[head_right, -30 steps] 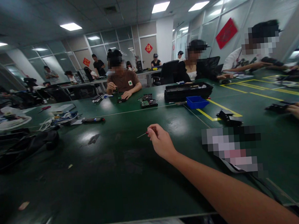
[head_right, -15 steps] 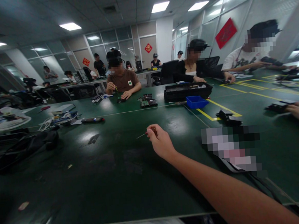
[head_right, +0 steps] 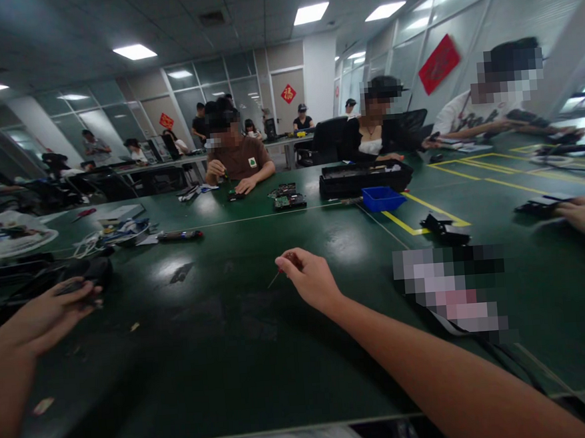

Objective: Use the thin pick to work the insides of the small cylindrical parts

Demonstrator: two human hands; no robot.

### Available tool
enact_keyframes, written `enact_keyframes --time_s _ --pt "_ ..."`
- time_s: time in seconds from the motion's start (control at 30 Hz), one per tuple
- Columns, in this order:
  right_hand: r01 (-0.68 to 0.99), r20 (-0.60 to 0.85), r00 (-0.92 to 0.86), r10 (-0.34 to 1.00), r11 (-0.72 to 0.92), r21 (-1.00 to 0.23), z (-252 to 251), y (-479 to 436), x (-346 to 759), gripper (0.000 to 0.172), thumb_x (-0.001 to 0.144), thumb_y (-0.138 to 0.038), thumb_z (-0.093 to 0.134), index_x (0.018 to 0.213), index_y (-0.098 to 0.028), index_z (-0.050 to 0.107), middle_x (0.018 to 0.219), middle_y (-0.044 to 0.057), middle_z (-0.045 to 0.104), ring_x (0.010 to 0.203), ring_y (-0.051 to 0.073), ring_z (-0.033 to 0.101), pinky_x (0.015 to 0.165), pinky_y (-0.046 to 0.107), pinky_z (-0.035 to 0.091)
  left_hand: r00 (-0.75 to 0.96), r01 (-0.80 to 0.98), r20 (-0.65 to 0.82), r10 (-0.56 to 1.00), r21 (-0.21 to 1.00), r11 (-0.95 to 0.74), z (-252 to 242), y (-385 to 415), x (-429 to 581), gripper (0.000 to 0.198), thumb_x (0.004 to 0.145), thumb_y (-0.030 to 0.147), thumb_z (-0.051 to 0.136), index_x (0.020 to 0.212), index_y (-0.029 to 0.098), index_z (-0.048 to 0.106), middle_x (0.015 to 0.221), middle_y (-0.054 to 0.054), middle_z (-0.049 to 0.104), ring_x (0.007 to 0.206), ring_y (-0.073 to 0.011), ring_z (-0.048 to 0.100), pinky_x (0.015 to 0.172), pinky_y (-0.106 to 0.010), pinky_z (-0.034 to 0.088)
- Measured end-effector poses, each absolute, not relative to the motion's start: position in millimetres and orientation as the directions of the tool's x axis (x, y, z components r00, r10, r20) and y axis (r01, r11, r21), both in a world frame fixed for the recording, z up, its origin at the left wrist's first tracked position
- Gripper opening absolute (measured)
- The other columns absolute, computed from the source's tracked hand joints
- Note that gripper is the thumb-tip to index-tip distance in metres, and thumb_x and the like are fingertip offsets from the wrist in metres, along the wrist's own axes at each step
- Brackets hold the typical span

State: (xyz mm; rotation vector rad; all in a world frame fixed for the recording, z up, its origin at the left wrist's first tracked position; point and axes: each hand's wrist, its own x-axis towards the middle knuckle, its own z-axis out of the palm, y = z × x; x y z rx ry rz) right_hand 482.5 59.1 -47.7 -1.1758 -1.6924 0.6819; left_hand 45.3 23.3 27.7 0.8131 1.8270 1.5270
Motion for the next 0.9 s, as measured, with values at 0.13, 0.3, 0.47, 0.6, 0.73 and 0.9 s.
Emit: enact_keyframes --time_s 0.13,0.3,0.47,0.6,0.73,0.9 --pt "0.425 0.36 -0.132 0.924 0.381 -0.821 -47 57 483 0.032 0.091 -0.051 0.058 0.081 -0.022 0.069 0.067 -0.001 0.066 0.059 0.015 0.058 0.056 0.029 0.041 -0.304 0.011 -0.131 0.944 0.99 0.141 17 43 96 0.009 0.088 0.004 0.058 0.087 0.013 0.059 0.077 0.003 0.065 0.076 -0.0083 0.06 0.069 -0.018 0.05" --pt "0.434 0.376 -0.14 0.916 0.398 -0.808 -41 52 483 0.031 0.086 -0.05 0.065 0.073 -0.022 0.067 0.061 -0.001 0.064 0.053 0.014 0.054 0.051 0.028 0.039 0.04 0.145 -0.09 0.995 0.986 0.083 0 65 171 0.034 0.068 0.022 0.082 0.096 0.013 0.065 0.093 -0.004 0.064 0.082 -0.0146 0.061 0.075 -0.026 0.051" --pt "0.442 0.43 -0.127 0.894 0.439 -0.782 -41 53 483 0.03 0.09 -0.049 0.06 0.077 -0.023 0.067 0.065 -0.001 0.065 0.056 0.015 0.056 0.055 0.029 0.041 0.249 0.261 -0.004 0.969 0.963 -0.063 -14 74 237 0.035 0.073 0.025 0.076 0.105 0.016 0.065 0.104 -0.007 0.068 0.094 -0.0192 0.062 0.089 -0.034 0.048" --pt "0.468 0.469 -0.088 0.879 0.452 -0.759 -44 54 484 0.032 0.093 -0.048 0.054 0.077 -0.022 0.066 0.064 -0.001 0.063 0.058 0.016 0.056 0.056 0.029 0.04 0.292 0.535 0.087 0.952 0.811 -0.238 -31 69 274 0.033 0.084 0.028 0.066 0.116 0.022 0.062 0.108 -0.007 0.067 0.1 -0.0235 0.063 0.092 -0.038 0.047" --pt "0.462 0.477 -0.084 0.875 0.458 -0.76 -46 54 485 0.032 0.095 -0.047 0.053 0.081 -0.021 0.067 0.067 0.0 0.064 0.06 0.016 0.057 0.056 0.029 0.041 0.242 0.725 0.134 0.961 0.634 -0.271 -53 61 293 0.042 0.089 0.029 0.059 0.129 0.021 0.049 0.112 -0.012 0.064 0.106 -0.0291 0.06 0.093 -0.044 0.045" --pt "0.342 0.49 -0.006 0.872 0.462 -0.818 -49 55 483 0.03 0.096 -0.046 0.049 0.091 -0.022 0.066 0.076 0.003 0.068 0.067 0.017 0.062 0.063 0.031 0.048 0.325 0.748 0.17 0.93 0.556 -0.362 -67 63 288 0.027 0.088 0.014 0.053 0.115 0.018 0.053 0.109 -0.011 0.062 0.104 -0.0267 0.058 0.095 -0.043 0.043"
